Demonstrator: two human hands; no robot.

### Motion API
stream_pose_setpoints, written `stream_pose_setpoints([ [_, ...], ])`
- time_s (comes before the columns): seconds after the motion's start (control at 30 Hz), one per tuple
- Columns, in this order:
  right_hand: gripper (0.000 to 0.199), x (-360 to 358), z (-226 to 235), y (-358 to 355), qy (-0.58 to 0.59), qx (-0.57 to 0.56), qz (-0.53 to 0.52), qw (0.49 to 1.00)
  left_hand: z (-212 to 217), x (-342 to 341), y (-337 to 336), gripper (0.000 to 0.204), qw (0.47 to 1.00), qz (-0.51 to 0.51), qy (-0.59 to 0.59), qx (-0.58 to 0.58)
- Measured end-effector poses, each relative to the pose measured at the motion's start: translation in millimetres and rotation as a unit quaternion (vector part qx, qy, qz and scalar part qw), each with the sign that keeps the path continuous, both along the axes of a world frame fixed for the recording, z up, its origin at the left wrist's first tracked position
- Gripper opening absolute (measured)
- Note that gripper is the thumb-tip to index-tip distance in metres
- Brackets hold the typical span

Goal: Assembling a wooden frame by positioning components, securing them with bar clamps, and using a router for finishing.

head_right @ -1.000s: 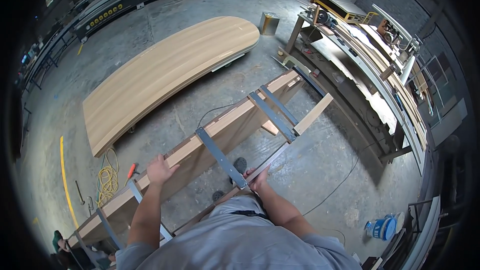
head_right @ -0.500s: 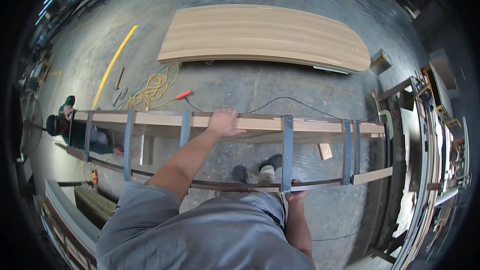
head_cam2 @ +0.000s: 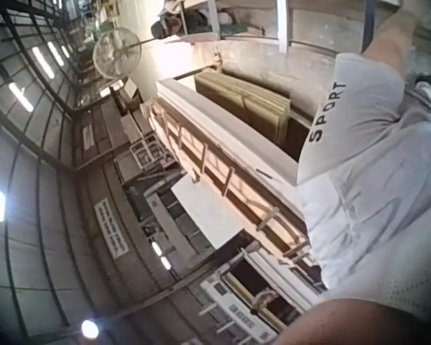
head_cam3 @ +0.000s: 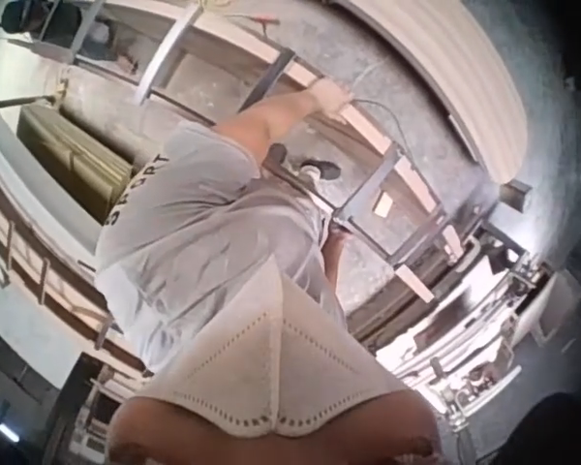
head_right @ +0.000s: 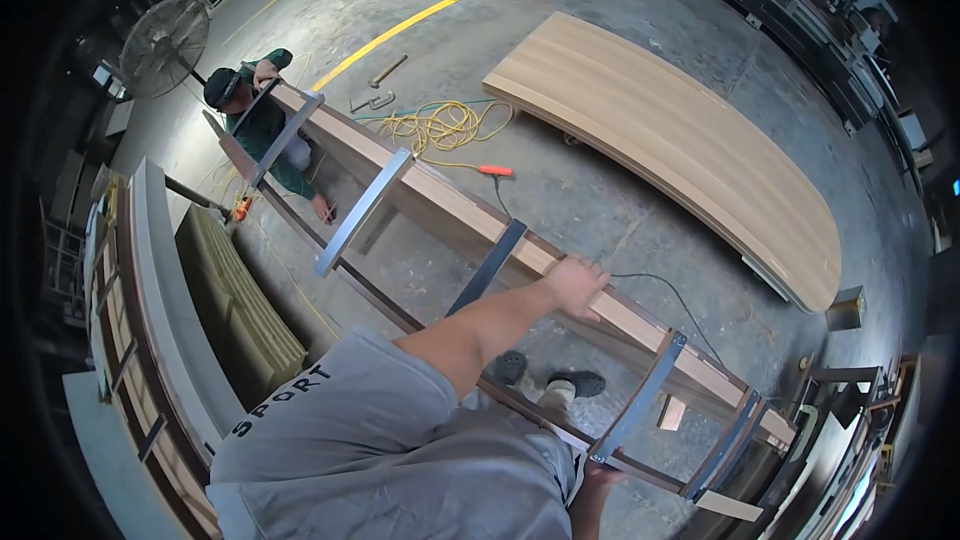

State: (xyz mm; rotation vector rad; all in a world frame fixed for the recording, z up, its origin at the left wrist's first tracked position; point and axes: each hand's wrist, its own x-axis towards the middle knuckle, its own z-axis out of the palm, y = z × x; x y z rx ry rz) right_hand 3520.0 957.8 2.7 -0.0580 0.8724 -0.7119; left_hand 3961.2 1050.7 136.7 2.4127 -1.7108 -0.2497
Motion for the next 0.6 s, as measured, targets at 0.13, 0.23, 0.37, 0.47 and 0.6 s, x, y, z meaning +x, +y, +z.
stream_pose_setpoints([
  [0.13, 0.027, -2, 0, 1, -0.024, 0.005, -0.004, 1.000, 0, 0, -2, 0.070, 1.000, -0.003, -0.005, 0.004],
  [0.23, 0.028, 4, 7, 1, 0.019, 0.034, -0.017, 0.999, 0, 2, -1, 0.071, 1.000, 0.006, -0.005, 0.015],
  [0.37, 0.024, 0, 8, -3, -0.013, 0.027, -0.003, 1.000, 6, 0, -6, 0.072, 1.000, 0.003, -0.006, 0.022],
  [0.47, 0.019, -1, 10, -3, -0.024, 0.047, 0.011, 0.999, 8, -2, -4, 0.072, 1.000, 0.005, -0.005, 0.027],
  [0.6, 0.025, 1, 5, 6, 0.047, 0.065, -0.022, 0.997, -1, -1, -2, 0.071, 1.000, 0.007, -0.008, 0.011],
])
